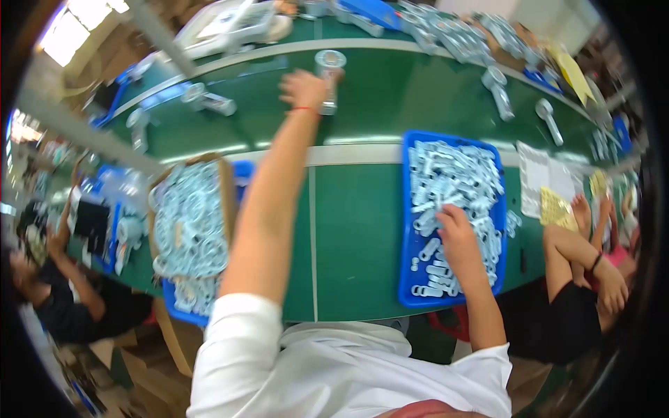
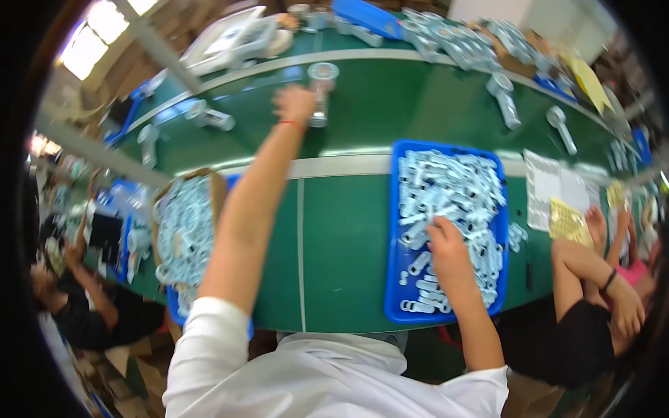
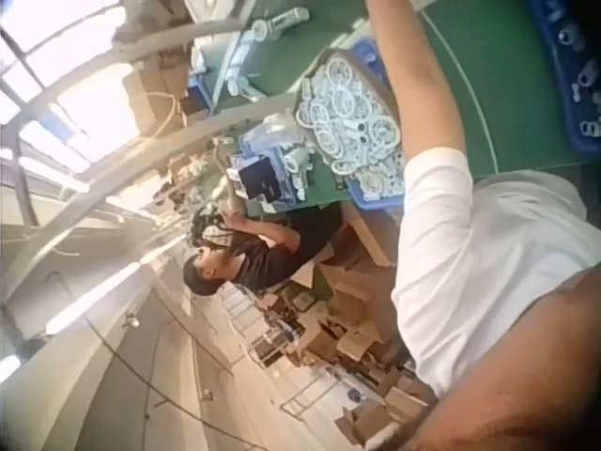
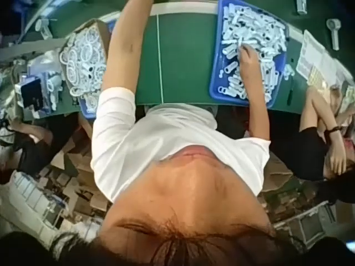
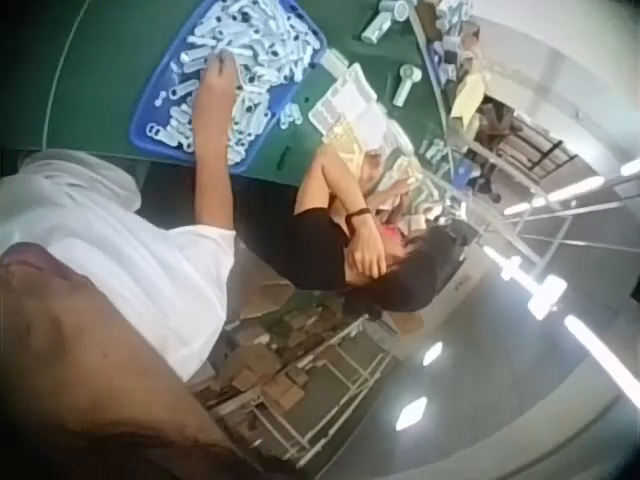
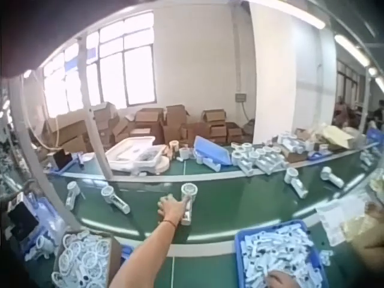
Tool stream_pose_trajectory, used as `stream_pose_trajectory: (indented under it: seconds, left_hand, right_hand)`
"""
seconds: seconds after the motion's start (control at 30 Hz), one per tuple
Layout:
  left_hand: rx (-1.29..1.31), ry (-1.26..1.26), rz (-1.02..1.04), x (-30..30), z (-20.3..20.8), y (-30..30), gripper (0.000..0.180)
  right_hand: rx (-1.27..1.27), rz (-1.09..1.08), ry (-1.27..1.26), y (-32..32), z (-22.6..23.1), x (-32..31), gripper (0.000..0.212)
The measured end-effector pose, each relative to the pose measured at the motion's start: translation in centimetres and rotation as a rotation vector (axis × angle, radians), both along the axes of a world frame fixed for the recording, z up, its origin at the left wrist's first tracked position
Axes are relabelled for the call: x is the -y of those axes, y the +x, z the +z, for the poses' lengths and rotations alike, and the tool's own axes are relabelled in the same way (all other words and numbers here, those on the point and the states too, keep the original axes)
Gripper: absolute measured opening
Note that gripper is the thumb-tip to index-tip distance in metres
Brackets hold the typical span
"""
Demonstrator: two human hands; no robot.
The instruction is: Assembling handheld hair dryer components on a factory production line.
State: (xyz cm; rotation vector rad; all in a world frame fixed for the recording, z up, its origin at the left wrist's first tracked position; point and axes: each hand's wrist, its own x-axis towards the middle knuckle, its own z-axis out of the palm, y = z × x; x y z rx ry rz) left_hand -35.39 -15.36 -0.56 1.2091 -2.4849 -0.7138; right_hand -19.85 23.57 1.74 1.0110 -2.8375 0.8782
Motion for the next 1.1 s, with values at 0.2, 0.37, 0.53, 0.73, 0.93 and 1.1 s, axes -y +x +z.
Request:
stream_pose_trajectory:
  seconds: [0.2, 0.37, 0.53, 0.73, 0.93, 1.1]
  left_hand:
    - [-0.042, -0.167, 0.858, 14.0, 1.5, 4.0, 0.097]
    - [-0.012, 0.132, 0.871, 20.4, -1.9, 4.0, 0.077]
    - [-0.664, 0.331, 0.579, 15.2, 0.4, 1.3, 0.067]
    - [-1.59, 0.504, 0.206, 3.0, 14.2, 5.9, 0.026]
    - [-1.785, 0.681, -0.38, -8.2, 15.0, 20.9, 0.031]
    - [-1.166, 1.14, -0.15, -16.0, 6.9, 32.9, 0.037]
  right_hand:
    - [0.032, -0.122, -0.104, -0.5, 1.3, -0.6, 0.039]
    - [0.48, 0.014, -0.391, -0.6, 5.0, 3.4, 0.036]
    - [0.776, 0.601, -0.153, 0.2, 1.3, 10.5, 0.035]
    - [0.162, 0.306, -0.055, 2.1, 2.4, 9.7, 0.023]
    - [-0.094, 0.124, 0.412, 6.3, 0.2, 11.4, 0.021]
    - [0.036, 0.307, 0.034, 6.3, 1.3, 9.5, 0.029]
